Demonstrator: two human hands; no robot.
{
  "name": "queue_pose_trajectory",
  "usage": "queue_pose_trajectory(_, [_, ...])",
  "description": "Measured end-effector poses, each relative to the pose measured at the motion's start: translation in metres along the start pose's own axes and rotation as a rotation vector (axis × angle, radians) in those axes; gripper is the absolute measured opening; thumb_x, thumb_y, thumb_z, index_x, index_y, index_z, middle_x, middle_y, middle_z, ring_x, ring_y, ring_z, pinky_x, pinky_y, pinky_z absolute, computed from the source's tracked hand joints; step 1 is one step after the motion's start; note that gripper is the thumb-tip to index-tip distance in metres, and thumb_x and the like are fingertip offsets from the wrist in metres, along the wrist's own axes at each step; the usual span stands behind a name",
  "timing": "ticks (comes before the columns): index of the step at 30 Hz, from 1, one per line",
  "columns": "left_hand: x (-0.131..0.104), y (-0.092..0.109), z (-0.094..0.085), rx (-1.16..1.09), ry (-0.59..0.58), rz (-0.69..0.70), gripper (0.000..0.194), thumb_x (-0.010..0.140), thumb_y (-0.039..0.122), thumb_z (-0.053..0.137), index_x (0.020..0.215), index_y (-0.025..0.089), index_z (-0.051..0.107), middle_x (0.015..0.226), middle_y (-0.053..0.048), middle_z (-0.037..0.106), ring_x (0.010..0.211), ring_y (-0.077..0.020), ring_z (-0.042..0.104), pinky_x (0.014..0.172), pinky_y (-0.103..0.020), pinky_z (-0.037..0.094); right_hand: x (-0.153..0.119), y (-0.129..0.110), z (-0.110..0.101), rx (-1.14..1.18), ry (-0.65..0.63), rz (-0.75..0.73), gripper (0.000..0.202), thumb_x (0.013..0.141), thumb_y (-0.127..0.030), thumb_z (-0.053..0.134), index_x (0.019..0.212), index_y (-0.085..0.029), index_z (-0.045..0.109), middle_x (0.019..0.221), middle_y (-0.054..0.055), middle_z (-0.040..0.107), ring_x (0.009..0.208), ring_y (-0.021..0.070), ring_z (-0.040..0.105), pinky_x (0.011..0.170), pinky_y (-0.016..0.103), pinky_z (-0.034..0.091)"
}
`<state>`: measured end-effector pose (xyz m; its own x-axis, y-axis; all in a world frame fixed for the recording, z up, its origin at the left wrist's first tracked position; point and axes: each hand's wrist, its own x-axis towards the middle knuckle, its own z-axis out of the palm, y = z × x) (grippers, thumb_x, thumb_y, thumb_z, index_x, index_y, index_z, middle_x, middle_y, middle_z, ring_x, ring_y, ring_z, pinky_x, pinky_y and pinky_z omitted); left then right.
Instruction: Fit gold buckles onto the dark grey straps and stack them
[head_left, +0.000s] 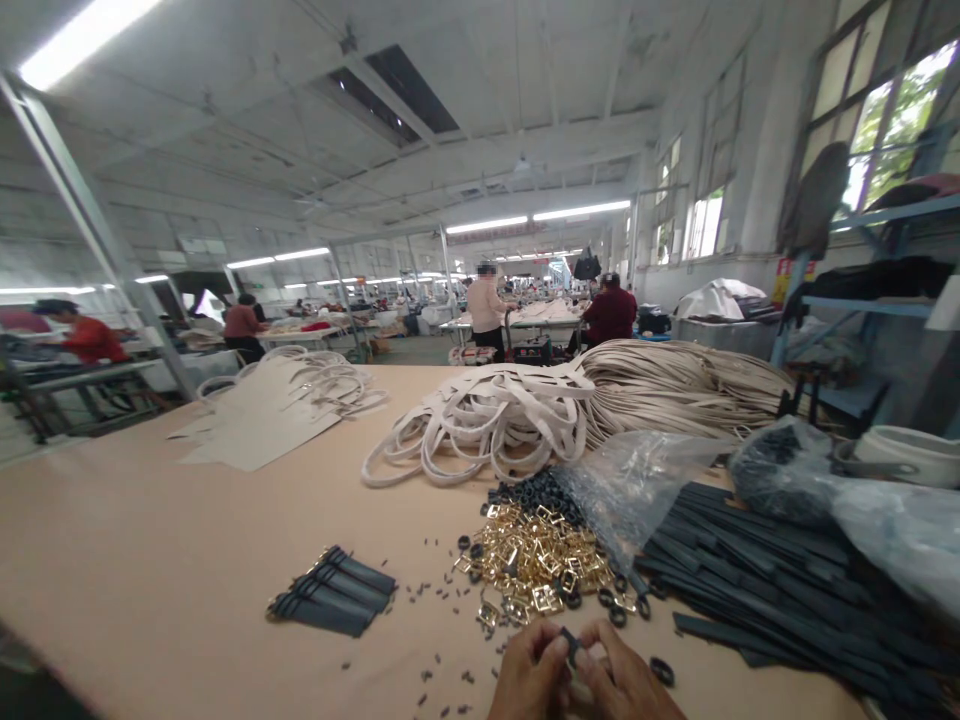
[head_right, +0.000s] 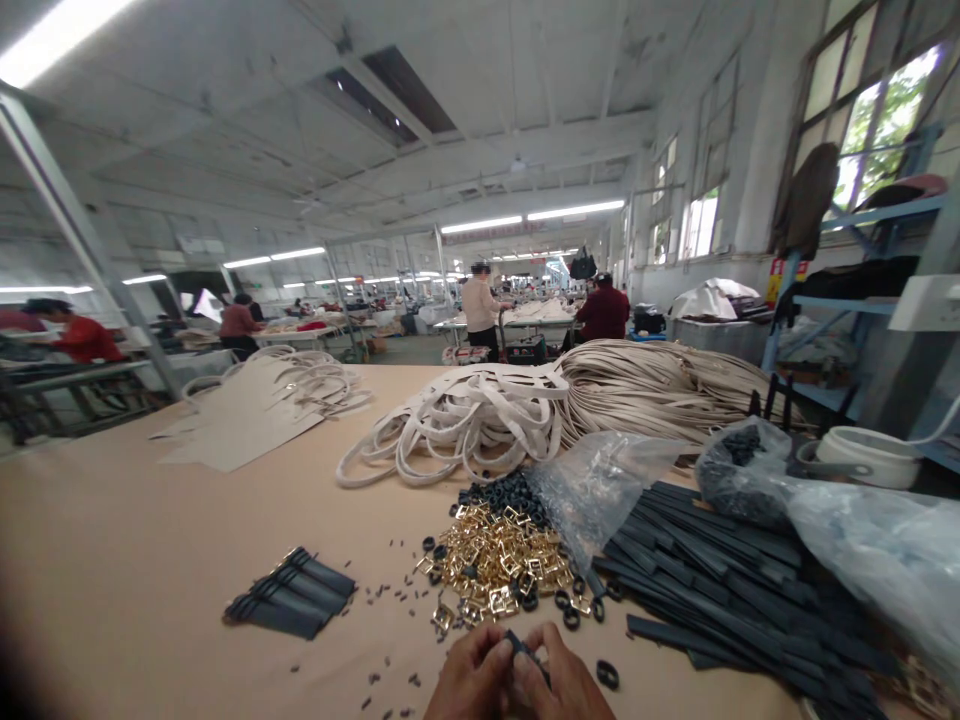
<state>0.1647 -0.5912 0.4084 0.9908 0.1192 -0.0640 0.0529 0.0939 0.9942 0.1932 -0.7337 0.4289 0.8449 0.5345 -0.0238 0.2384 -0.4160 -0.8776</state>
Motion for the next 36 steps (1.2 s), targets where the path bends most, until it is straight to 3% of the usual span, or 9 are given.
queue_pose_trajectory(5, [-0.013,0.016,0.007,0.084,-0.151,-0.071,0.034,0.071,0.046,0.056,0.070,0.012,0.051,0.051,0.003,0.048,0.037,-0.0056,0.042,0.037,-0.017,0.035,-0.007,-0.015,-0.011,0.046,-0.087,-0.138,0.026,0.087,-0.040,0.033,0.089,-0.017,0.046,0.080,0.005,0.062,0.078,0.0182,0.058,0.070,0.028,0.039])
queue_pose_trajectory(9, [-0.016,0.018,0.008,-0.021,-0.042,-0.116,0.032,0.073,0.045,0.052,0.073,0.012,0.050,0.047,0.004,0.047,0.034,-0.0050,0.040,0.034,-0.015,0.030,-0.005,-0.016,-0.012,0.055,-0.097,-0.140,0.023,0.088,-0.036,0.035,0.078,-0.017,0.045,0.066,0.001,0.058,0.062,0.0135,0.054,0.059,0.024,0.039])
queue_pose_trajectory(14, [-0.017,0.019,0.004,-0.187,0.026,-0.167,0.031,0.072,0.044,0.054,0.070,0.014,0.046,0.052,0.004,0.047,0.038,-0.0056,0.042,0.037,-0.017,0.034,-0.006,-0.015,-0.014,0.204,-0.263,-0.031,0.021,0.087,-0.034,0.036,0.074,-0.018,0.041,0.062,-0.003,0.056,0.039,0.0066,0.045,0.039,0.018,0.034])
queue_pose_trajectory(17, [-0.014,0.026,-0.009,0.077,-0.002,-0.086,0.028,0.078,0.042,0.046,0.075,0.014,0.049,0.057,0.002,0.050,0.043,-0.0080,0.045,0.042,-0.020,0.038,-0.004,-0.014,-0.019,0.237,-0.233,-0.010,0.021,0.085,-0.032,0.038,0.073,-0.017,0.044,0.060,-0.003,0.054,0.039,0.0057,0.044,0.039,0.016,0.033])
queue_pose_trajectory(21, [0.000,0.041,-0.028,0.672,0.138,0.301,0.018,0.082,0.029,0.041,0.084,0.016,0.055,0.079,-0.004,0.055,0.073,-0.0155,0.053,0.066,-0.028,0.044,0.001,-0.010,-0.026,0.238,-0.092,0.056,0.018,0.084,-0.027,0.037,0.073,-0.015,0.046,0.055,-0.004,0.050,0.039,0.0054,0.040,0.039,0.016,0.031])
queue_pose_trajectory(24, [0.013,0.044,-0.032,1.019,0.036,0.486,0.014,0.081,0.018,0.041,0.084,0.016,0.055,0.090,-0.007,0.054,0.086,-0.0183,0.049,0.078,-0.033,0.041,0.003,-0.008,-0.026,0.232,-0.070,0.095,0.017,0.082,-0.026,0.037,0.072,-0.016,0.047,0.056,-0.004,0.050,0.038,0.0056,0.039,0.039,0.017,0.031])
queue_pose_trajectory(27, [0.023,0.039,-0.027,1.239,-0.080,0.509,0.013,0.079,0.012,0.042,0.082,0.015,0.054,0.092,-0.007,0.053,0.086,-0.0182,0.047,0.078,-0.033,0.040,0.003,-0.007,-0.021,0.227,-0.099,0.091,0.016,0.082,-0.026,0.037,0.072,-0.016,0.045,0.058,-0.003,0.051,0.038,0.0058,0.038,0.038,0.017,0.030])
queue_pose_trajectory(31, [0.031,0.030,-0.022,1.339,-0.002,0.447,0.017,0.079,0.009,0.039,0.074,0.015,0.053,0.082,-0.006,0.052,0.078,-0.0174,0.046,0.070,-0.030,0.040,0.001,-0.001,-0.015,0.157,-0.121,0.060,0.020,0.082,-0.029,0.035,0.069,-0.017,0.045,0.054,-0.004,0.048,0.039,0.0075,0.039,0.039,0.018,0.031])
queue_pose_trajectory(36, [0.022,0.032,-0.020,1.008,0.134,0.404,0.015,0.076,0.012,0.043,0.068,0.015,0.055,0.081,-0.006,0.052,0.075,-0.0153,0.047,0.067,-0.026,0.039,0.008,0.004,-0.015,0.092,0.023,-0.012,0.022,0.074,-0.038,0.048,0.071,-0.016,0.053,0.067,0.003,0.058,0.069,0.0184,0.054,0.062,0.024,0.041])
